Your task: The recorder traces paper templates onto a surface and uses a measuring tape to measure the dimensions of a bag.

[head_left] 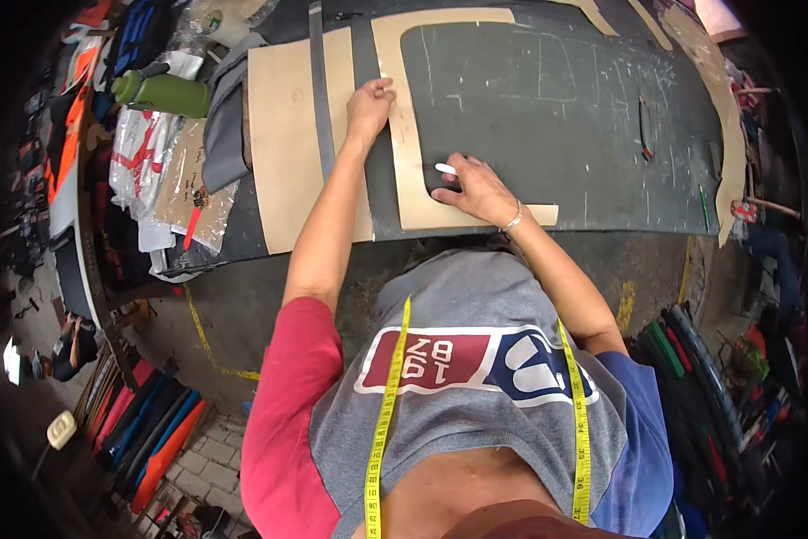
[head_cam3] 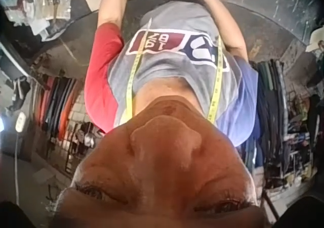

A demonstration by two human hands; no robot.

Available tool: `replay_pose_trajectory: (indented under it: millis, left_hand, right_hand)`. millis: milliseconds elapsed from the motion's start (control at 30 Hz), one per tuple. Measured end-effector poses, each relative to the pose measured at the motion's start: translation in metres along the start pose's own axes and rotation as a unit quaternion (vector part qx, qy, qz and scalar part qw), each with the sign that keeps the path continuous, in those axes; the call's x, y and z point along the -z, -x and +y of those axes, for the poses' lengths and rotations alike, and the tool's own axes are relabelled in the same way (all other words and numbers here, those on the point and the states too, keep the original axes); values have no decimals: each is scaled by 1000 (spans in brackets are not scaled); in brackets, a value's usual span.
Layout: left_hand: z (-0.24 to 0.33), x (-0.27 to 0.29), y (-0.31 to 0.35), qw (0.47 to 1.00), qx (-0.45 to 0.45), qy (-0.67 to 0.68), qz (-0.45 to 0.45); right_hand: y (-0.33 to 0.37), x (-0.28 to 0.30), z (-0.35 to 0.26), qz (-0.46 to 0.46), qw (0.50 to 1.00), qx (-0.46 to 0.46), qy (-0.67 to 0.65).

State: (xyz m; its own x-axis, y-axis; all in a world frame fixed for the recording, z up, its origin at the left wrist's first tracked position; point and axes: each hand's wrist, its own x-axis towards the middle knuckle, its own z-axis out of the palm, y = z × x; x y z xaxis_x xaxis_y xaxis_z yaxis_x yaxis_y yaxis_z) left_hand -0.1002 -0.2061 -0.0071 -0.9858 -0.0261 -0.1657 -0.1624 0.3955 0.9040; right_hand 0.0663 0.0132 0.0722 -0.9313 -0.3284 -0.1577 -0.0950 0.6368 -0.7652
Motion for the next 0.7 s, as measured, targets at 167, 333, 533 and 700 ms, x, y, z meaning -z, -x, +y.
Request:
replay_pose_trajectory:
  millis: [167, 333, 533, 700]
  left_hand:
    - [25, 16, -1, 993, -48, -106, -7]
    - [19, 32, 4, 986, -79, -149, -11]
    - [9, 46, -6, 974, -74, -198, -82]
    - [2, 56, -9, 953, -158, -242, -92]
  right_hand:
    - [8, -26, -13, 10, 996, -10, 87]
    - [11, -39, -22, 8, 993, -27, 111]
    - [7, -45, -31, 27, 997, -32, 62]
    - [5, -53, -35, 7, 999, -51, -17]
